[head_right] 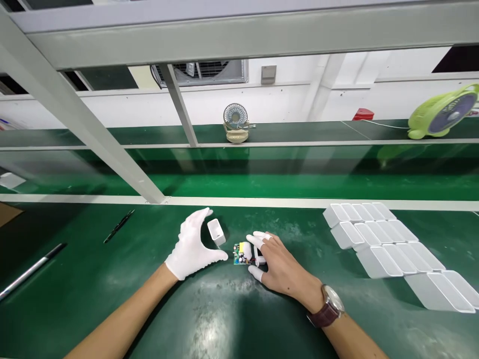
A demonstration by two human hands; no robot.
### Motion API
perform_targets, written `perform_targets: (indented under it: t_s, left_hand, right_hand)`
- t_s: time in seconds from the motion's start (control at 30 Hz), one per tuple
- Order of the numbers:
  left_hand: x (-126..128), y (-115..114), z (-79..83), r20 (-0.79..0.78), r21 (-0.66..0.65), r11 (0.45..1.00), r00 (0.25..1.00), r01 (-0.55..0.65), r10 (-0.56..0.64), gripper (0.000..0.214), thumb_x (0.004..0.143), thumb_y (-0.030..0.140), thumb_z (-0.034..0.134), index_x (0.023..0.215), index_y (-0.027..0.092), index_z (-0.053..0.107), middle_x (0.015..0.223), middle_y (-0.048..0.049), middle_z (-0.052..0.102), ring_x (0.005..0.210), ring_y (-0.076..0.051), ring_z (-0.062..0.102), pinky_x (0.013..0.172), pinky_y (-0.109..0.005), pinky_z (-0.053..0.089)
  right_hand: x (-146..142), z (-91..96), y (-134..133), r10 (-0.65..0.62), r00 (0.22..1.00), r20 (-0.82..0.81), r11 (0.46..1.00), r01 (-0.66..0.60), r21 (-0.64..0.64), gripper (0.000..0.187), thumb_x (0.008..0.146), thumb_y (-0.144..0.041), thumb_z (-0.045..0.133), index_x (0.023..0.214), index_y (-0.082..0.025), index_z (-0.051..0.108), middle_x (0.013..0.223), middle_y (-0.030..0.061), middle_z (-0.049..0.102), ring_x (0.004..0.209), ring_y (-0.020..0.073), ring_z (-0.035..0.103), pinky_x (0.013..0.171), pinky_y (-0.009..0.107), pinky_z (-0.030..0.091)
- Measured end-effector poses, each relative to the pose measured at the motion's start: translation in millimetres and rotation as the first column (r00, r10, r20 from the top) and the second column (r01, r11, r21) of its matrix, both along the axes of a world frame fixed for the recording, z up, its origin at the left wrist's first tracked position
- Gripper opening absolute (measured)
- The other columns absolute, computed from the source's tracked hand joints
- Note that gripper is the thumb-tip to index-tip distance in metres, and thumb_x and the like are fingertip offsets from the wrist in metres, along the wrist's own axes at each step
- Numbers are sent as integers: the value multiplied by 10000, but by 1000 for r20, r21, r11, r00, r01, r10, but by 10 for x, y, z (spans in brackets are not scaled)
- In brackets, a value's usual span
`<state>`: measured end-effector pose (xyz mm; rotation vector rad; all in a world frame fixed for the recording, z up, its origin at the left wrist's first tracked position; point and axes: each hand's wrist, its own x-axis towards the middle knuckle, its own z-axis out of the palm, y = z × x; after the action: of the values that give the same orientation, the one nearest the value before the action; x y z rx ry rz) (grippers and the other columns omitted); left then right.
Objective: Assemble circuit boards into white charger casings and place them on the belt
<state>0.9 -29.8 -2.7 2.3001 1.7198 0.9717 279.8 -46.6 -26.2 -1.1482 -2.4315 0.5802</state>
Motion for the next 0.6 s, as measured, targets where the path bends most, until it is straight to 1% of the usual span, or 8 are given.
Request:
perform_targets:
  t_s: [0.07, 0.1, 0.17, 0.23, 0.3, 0.37, 0.47, 0.6]
  left_hand:
    - [28, 37, -70, 20, -176, 982, 997, -68, 73, 1248, 450, 494, 929, 1498, 212, 315, 1404, -133, 546, 1360, -391, 437, 1098, -564, 392]
    - [48, 54, -101, 28, -234, 968, 994, -94, 103, 1188, 485, 484, 917, 1488, 212, 339, 1391, -129, 560, 1345, -384, 457, 1086, -557, 405]
    - [88, 84, -142, 47, -288, 949, 988, -128, 147, 944, 597, 442, 867, 1413, 218, 449, 1350, -114, 596, 1289, -354, 520, 1068, -536, 428]
    - [111, 101, -147, 95, -292, 951, 986, -105, 138, 705, 683, 356, 808, 1318, 221, 531, 1290, -90, 638, 1220, -308, 583, 1058, -503, 450]
    - [112, 97, -132, 159, -269, 962, 983, -42, 88, 626, 713, 270, 765, 1292, 213, 533, 1254, -77, 658, 1166, -267, 622, 1051, -463, 473]
    - [103, 71, -117, 194, -238, 971, 981, 14, 33, 667, 722, 217, 736, 1341, 212, 487, 1262, -76, 652, 1142, -241, 638, 1038, -428, 494]
    - [103, 8, -125, 187, -203, 978, 982, 57, -19, 746, 746, 167, 690, 1431, 235, 402, 1277, -67, 640, 1135, -222, 642, 1028, -403, 508]
    - [134, -60, -152, 176, -131, 980, 976, 149, -125, 807, 756, 125, 652, 1485, 230, 323, 1303, -86, 606, 1201, -232, 605, 1066, -420, 486]
  right_hand:
    - [-32, -12, -8, 19, 999, -38, 999, -18, 35, 651, 910, -244, 612, 1498, -220, 334, 1340, 145, 577, 1368, 322, 454, 1102, 572, 442]
    - [-45, -21, -10, 30, 998, -56, 998, -26, 57, 628, 916, -226, 595, 1490, -213, 341, 1292, 142, 598, 1341, 319, 478, 1102, 580, 438]
    - [-66, -42, -11, 45, 995, -92, 993, -35, 109, 580, 919, -190, 567, 1464, -194, 370, 1186, 134, 626, 1278, 315, 524, 1090, 592, 440]
    - [-84, -55, -12, 54, 990, -127, 986, -32, 164, 553, 908, -159, 555, 1438, -175, 399, 1119, 129, 626, 1217, 313, 553, 1060, 591, 460]
    - [-99, -45, -14, 55, 984, -171, 980, -21, 200, 556, 879, -130, 567, 1416, -171, 426, 1119, 128, 610, 1179, 307, 560, 1020, 565, 492]
    - [-111, -8, -22, 60, 972, -226, 978, -11, 209, 581, 848, -95, 575, 1407, -174, 437, 1156, 128, 591, 1175, 293, 549, 994, 521, 515]
    - [-122, 81, -41, 52, 946, -320, 972, 25, 232, 616, 833, -68, 580, 1420, -172, 426, 1240, 142, 554, 1230, 288, 511, 981, 475, 528]
    - [-124, 183, -47, 45, 917, -395, 934, 101, 342, 656, 835, -56, 608, 1447, -174, 402, 1270, 148, 558, 1261, 302, 500, 1036, 516, 480]
